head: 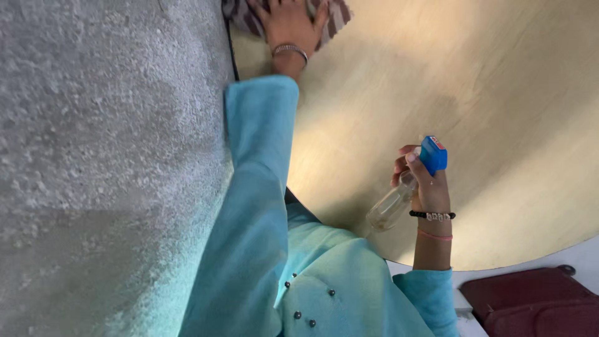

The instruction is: The person cleans a large round wooden table by spraying a cleaning solution from a bottle and wiping the surface with a striped cloth. They repeatedly spray and wipe different sections of the table in a systematic manner.

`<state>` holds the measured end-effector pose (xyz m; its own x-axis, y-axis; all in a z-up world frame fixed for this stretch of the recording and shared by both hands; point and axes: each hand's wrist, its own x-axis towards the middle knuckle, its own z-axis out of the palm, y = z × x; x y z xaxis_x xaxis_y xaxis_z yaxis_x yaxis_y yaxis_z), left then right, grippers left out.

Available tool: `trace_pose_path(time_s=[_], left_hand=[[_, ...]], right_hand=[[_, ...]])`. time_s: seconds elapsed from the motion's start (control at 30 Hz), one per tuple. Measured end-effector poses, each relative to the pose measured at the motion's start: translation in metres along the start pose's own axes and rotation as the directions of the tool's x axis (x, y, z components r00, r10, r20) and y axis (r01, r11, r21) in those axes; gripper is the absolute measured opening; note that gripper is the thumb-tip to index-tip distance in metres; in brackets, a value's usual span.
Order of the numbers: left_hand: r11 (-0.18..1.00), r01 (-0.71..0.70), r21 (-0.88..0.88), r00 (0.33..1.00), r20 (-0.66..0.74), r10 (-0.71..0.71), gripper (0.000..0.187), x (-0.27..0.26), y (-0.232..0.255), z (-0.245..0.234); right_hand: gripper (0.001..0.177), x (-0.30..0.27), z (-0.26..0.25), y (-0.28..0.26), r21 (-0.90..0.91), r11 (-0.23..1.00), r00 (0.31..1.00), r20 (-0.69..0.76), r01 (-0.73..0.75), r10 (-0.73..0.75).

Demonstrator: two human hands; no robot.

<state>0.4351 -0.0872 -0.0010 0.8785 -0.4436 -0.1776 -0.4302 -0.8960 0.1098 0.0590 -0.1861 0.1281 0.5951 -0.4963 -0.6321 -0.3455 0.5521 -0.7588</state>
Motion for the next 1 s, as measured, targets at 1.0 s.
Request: trace_pose_path(time_s=[1.0], left_hand=[[0.997, 0.075, -0.026, 0.997, 0.0, -0.075, 0.092, -0.389, 0.096, 0.038]], right_hand=[[0.013, -0.079, -0.176, 0.033, -0.069, 0.993, 0.959, 0.274, 0.094, -0.071]])
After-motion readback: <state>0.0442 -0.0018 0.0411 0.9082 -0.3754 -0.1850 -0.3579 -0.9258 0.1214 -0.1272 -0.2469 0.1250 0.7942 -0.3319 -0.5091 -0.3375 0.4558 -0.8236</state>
